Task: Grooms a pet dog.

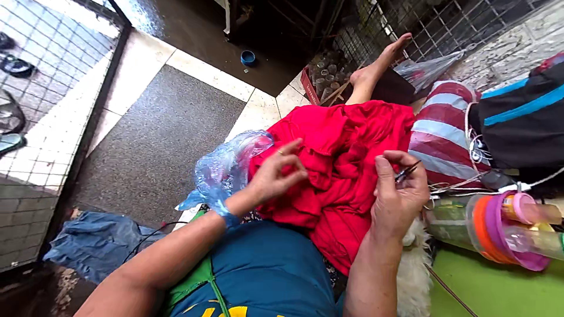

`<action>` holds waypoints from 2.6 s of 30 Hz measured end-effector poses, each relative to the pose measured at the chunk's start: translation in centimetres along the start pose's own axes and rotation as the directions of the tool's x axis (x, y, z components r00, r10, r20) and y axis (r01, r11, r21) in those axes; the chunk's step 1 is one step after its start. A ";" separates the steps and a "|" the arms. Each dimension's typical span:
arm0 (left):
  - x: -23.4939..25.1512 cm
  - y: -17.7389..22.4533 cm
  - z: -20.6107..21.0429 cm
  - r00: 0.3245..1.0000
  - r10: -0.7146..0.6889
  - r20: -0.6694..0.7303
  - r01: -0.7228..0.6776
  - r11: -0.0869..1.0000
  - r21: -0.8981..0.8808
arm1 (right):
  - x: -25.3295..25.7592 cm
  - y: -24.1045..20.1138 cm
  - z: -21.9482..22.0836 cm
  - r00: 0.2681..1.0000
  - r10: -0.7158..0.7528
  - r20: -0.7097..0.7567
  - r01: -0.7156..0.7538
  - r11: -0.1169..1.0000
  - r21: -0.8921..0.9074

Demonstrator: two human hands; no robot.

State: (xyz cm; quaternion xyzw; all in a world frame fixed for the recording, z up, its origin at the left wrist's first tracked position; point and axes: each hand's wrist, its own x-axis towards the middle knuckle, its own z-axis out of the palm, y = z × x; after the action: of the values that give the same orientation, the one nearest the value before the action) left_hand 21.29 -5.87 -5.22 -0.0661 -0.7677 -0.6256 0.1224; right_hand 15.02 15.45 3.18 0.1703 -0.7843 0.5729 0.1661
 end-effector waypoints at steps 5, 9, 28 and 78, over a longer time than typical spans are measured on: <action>1.3 4.0 6.0 0.950 0.166 0.266 -0.193 0.978 0.076 | 2.8 -2.0 0.0 0.961 -0.147 0.236 0.200 0.955 -0.219; 0.9 4.9 7.7 0.936 0.232 0.264 -0.265 0.960 0.095 | 6.0 -3.0 1.8 0.793 -0.012 0.609 0.297 0.880 -0.370; 0.3 -7.7 -6.4 0.818 -0.507 -0.272 0.526 0.851 -0.003 | 5.5 -0.9 3.3 0.677 0.240 0.696 0.314 0.762 -0.567; 3.0 6.1 1.6 0.872 0.451 -0.189 -0.421 0.889 0.180 | -0.4 0.7 -0.2 0.975 -0.157 0.159 0.156 0.988 0.021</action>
State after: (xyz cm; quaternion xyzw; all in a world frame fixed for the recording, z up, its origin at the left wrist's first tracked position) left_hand 19.78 -3.17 1.08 -0.1580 -0.7539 -0.5326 0.3507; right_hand 15.06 15.86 2.44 0.2775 -0.7770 0.5458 0.1465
